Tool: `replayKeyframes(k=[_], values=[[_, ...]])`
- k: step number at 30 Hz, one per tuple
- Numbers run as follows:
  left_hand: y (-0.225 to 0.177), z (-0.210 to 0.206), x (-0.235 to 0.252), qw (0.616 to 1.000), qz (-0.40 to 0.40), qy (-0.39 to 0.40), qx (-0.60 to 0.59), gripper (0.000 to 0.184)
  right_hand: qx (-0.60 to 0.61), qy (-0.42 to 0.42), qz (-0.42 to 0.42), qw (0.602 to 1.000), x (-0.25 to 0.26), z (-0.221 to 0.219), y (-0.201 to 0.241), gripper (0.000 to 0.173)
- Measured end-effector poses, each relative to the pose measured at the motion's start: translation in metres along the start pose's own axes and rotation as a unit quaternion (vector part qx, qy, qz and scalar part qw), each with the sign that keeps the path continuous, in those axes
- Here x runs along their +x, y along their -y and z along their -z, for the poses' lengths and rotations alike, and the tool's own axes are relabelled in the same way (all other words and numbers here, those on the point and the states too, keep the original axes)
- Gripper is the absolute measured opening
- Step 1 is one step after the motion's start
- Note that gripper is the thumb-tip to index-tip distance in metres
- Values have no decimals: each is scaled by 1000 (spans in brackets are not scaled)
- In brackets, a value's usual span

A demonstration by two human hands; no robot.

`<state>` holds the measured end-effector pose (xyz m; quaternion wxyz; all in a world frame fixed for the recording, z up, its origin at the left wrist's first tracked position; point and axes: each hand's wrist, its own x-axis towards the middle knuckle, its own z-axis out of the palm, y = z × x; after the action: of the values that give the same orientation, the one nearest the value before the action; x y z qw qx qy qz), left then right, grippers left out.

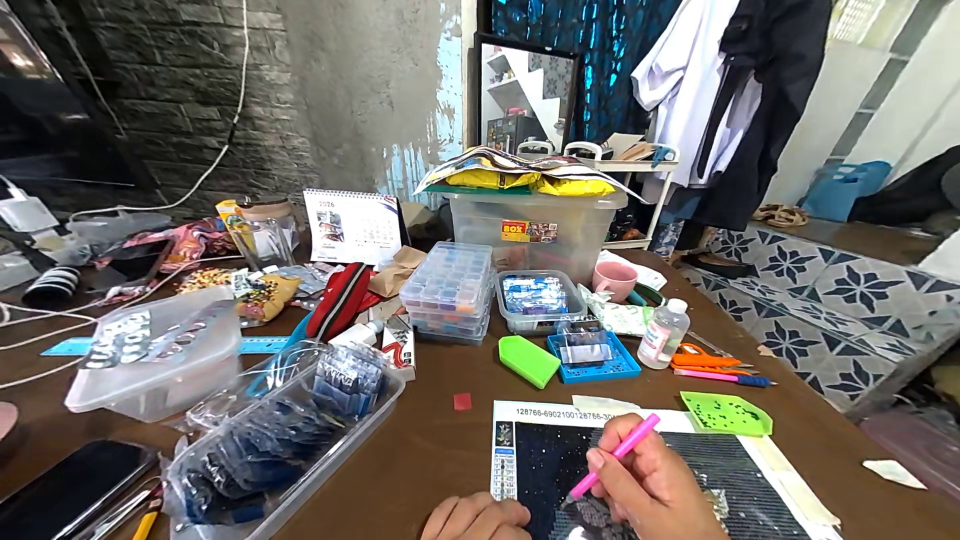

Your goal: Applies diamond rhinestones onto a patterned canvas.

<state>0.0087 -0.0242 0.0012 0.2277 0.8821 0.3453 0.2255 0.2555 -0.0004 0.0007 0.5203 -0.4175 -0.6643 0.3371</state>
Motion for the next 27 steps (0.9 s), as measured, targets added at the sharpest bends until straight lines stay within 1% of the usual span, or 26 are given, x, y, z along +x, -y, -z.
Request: replayKeyframes(k=[3, 8, 12, 15, 18, 23, 27], values=[[0, 0, 0, 1000, 0, 2, -2, 51, -6, 2, 3, 1000, 0, 0, -1, 9], [0, 0, 0, 1000, -3, 0, 1, 49, -52, 6, 38, 998, -1, 0, -2, 6], [0, -1, -1, 1000, -5, -2, -2, 48, 0, 7, 44, 999, -4, 0, 4, 8], [0, -1, -1, 1000, -4, -2, -3, 48, 49, 56, 33, 997, -9, -1, 10, 10], [0, -1, -1, 1000, -4, -5, -9, 47, 55, 87, 44, 994, -11, -3, 9, 8], [0, -1, -1, 1000, -5, -5, -7, 47, 63, 85, 43, 993, -12, -2, 8, 9], [0, -2, -1, 1000, -5, -6, -7, 47, 49, 89, 63, 993, -11, -2, 6, 8]])
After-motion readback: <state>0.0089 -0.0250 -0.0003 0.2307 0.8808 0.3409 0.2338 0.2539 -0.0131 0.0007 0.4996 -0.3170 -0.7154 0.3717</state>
